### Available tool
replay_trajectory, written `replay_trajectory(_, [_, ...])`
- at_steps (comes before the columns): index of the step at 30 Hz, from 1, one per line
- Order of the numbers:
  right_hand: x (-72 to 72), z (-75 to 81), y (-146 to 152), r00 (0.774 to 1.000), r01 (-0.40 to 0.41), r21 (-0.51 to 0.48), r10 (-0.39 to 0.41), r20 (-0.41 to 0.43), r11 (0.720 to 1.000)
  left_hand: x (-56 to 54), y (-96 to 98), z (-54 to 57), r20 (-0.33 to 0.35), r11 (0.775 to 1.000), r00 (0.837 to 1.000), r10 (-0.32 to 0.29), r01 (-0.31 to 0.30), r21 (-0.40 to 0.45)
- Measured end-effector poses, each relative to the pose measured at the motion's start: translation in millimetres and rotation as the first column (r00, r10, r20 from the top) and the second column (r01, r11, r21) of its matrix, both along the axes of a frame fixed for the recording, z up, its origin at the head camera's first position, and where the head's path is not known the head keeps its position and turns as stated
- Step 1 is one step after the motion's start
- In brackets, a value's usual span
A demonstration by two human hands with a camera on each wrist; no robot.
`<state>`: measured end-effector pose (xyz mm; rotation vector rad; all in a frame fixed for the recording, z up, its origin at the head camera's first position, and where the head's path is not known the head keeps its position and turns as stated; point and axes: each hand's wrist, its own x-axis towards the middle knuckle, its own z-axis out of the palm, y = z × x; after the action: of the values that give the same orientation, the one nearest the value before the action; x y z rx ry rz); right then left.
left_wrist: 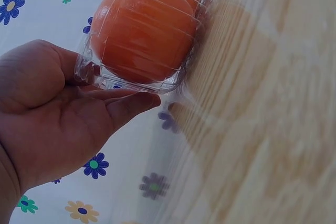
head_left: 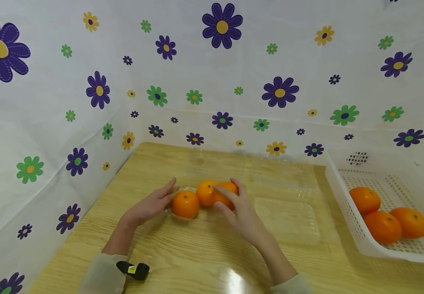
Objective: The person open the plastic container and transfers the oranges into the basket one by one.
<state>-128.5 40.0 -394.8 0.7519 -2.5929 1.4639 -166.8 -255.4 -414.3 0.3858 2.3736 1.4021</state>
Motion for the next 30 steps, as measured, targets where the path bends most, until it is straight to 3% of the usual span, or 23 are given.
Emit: replay_trajectory(30, [-18.5, 25.7, 58, 0.984, 0.175, -0.092, -0.176, -0.003, 0.980, 0.6, 0.2, 1.8, -0.002, 1.000, 1.000, -0.021, 0.021, 0.019])
